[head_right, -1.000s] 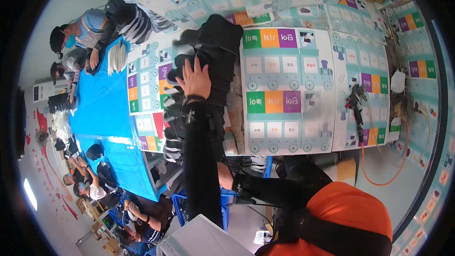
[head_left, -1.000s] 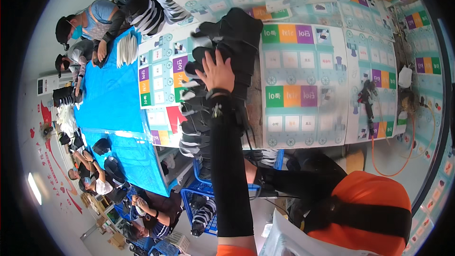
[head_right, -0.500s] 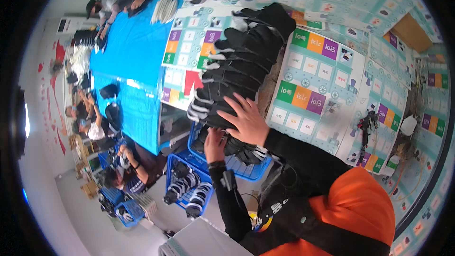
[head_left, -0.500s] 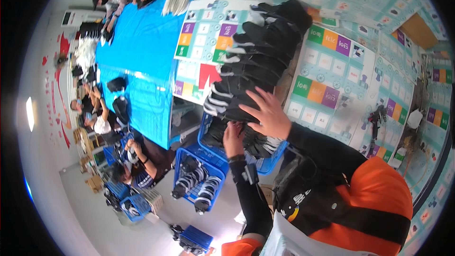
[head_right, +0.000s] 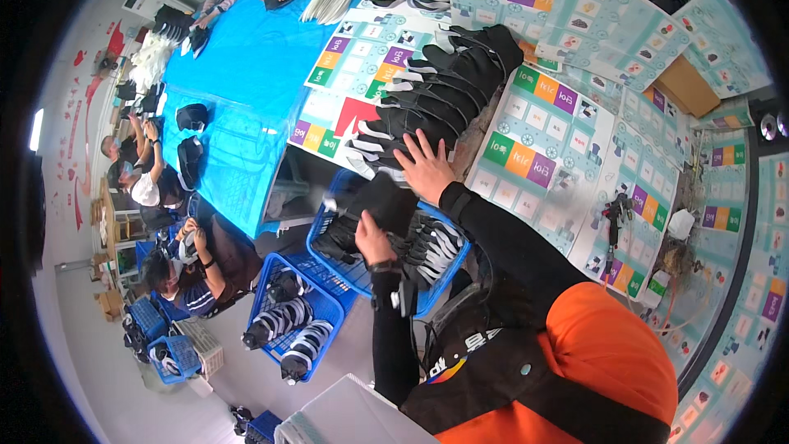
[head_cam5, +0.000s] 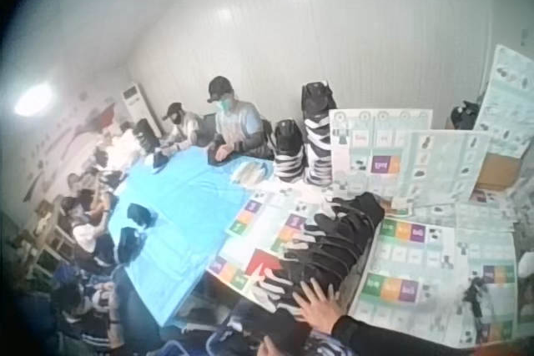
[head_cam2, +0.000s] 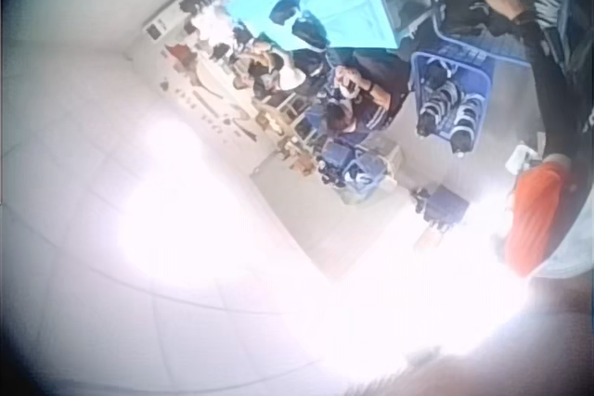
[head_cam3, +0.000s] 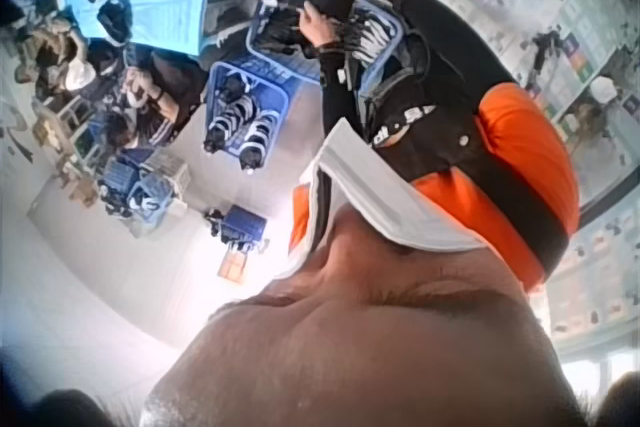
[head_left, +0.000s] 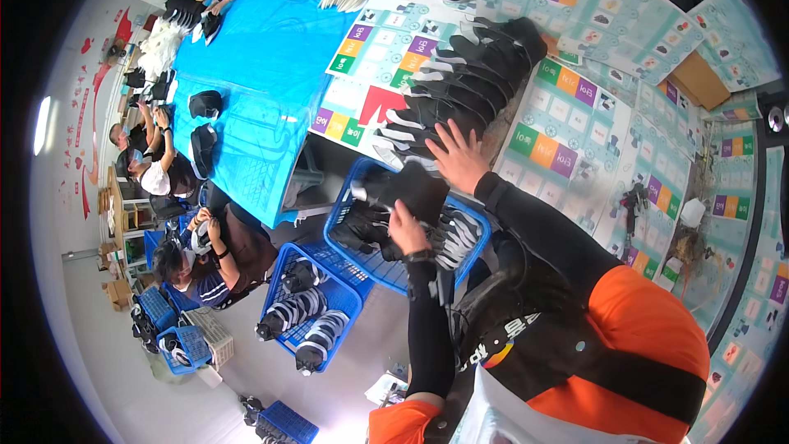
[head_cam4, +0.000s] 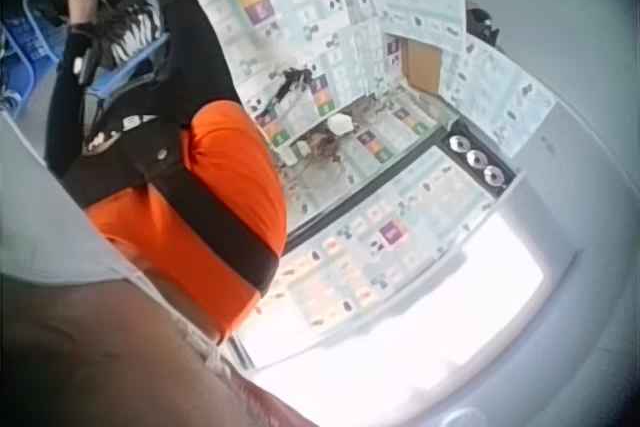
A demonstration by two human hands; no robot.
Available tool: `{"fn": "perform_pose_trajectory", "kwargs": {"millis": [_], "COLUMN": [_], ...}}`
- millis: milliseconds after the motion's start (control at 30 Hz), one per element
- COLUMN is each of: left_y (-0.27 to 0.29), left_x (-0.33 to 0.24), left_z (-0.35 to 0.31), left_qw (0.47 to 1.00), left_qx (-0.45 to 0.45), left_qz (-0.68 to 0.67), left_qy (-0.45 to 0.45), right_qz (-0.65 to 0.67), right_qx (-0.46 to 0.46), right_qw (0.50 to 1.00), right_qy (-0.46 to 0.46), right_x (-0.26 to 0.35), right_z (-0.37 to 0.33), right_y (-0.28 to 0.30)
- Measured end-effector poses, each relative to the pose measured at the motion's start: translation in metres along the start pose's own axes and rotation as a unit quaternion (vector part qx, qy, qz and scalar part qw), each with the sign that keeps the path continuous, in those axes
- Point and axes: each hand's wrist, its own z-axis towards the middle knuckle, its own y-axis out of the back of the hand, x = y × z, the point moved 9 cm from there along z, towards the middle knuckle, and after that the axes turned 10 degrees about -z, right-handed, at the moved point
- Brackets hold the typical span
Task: The person applies adhesive to the inner edges of shoe uppers using a specialized applicator tool. The person handles the shoe components one at a time, applying the adhesive around the perimeter and then placing each piece into a crate.
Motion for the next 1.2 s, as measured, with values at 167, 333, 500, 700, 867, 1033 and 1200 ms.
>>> {"fn": "perform_pose_trajectory", "kwargs": {"millis": [167,333,500,700,867,1033,1200], "left_y": [0.041,0.02,-0.039,-0.109,-0.152,-0.18,-0.205], "left_x": [-0.024,-0.018,0.003,-0.061,0.029,0.076,0.114], "left_z": [-0.078,-0.149,-0.222,-0.251,-0.275,-0.286,-0.3], "left_qw": [0.89,0.833,0.794,0.799,0.773,0.794,0.797], "left_qx": [0.135,0.144,0.308,0.442,0.519,0.522,0.477], "left_qz": [-0.341,-0.403,-0.276,0.228,0.226,0.2,0.299], "left_qy": [0.272,0.35,0.446,-0.338,-0.287,-0.24,-0.22], "right_qz": [0.318,0.246,0.171,0.131,0.072,0.126,0.22], "right_qx": [0.015,-0.005,-0.013,-0.017,0.005,-0.014,-0.015], "right_qw": [0.948,0.969,0.966,0.952,0.956,0.946,0.921], "right_qy": [-0.01,0.033,-0.191,-0.277,-0.284,-0.298,-0.321], "right_x": [0.016,0.07,-0.014,-0.084,-0.108,-0.163,-0.212], "right_z": [-0.061,-0.153,-0.218,-0.304,-0.341,-0.387,-0.427], "right_y": [0.078,0.149,0.114,0.14,0.143,0.131,0.098]}}
